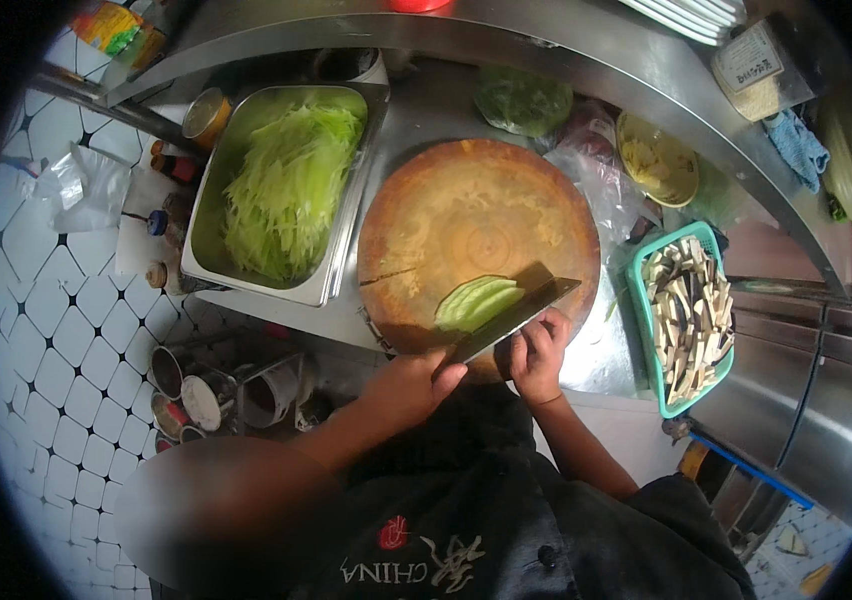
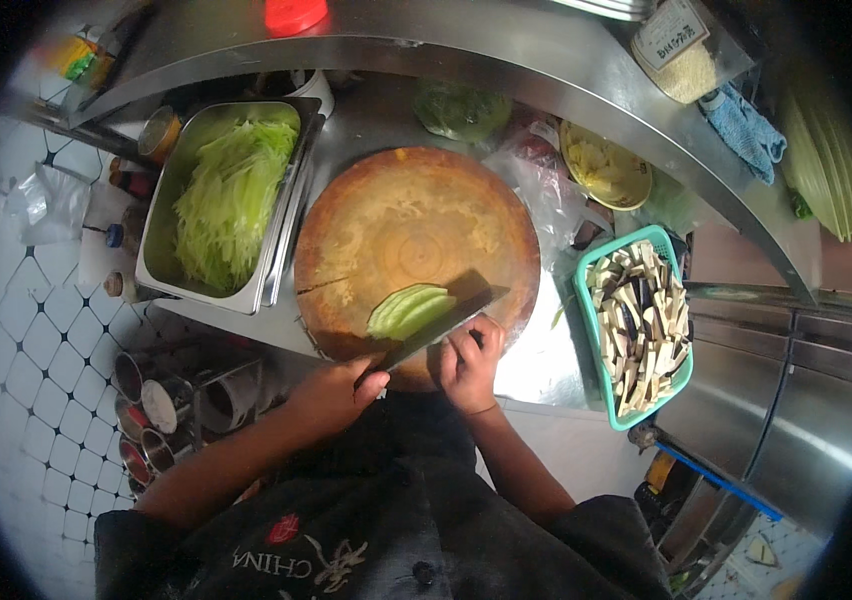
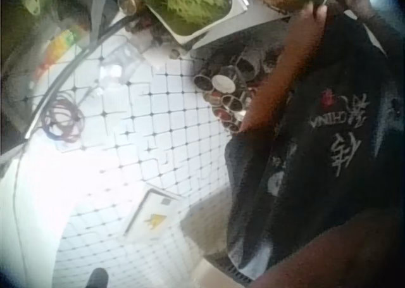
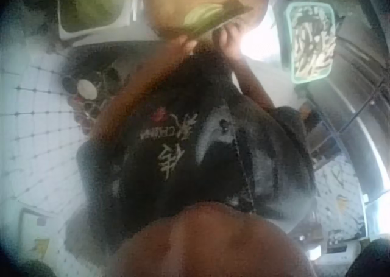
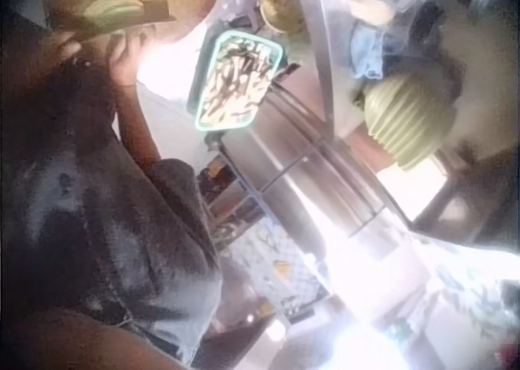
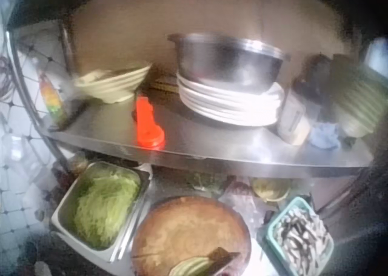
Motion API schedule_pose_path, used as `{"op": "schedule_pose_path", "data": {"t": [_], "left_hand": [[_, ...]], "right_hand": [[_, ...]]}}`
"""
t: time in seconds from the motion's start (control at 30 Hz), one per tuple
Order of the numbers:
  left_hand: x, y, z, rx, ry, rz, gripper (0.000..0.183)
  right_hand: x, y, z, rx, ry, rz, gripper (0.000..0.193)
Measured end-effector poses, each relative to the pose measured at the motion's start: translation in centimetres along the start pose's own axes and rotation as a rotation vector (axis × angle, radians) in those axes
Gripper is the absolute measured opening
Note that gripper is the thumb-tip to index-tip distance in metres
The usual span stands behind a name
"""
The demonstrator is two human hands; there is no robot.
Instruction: The person slices a green vegetable into thin strips on a wooden cutting board using a large knife. The sliced pieces are transferred into a metal container. The person repeats the slicing process with another piece of the same vegetable.
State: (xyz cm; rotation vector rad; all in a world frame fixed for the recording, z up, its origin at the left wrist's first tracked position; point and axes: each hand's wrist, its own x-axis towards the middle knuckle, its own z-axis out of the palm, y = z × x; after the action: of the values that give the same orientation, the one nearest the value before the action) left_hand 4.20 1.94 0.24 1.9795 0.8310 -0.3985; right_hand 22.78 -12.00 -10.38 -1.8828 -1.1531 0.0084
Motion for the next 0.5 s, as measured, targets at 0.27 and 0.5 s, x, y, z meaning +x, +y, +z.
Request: {"op": "schedule_pose_path", "data": {"t": [0.27,0.5], "left_hand": [[-4.3,1.5,-3.2,-0.061,-0.105,-0.072,0.046],[-7.1,1.9,-5.0,-0.064,-0.179,-0.173,0.046]], "right_hand": [[-0.1,-0.1,-0.1,-0.026,0.002,0.024,0.027],[0.1,-0.2,0.0,0.012,-0.008,0.023,0.028]]}}
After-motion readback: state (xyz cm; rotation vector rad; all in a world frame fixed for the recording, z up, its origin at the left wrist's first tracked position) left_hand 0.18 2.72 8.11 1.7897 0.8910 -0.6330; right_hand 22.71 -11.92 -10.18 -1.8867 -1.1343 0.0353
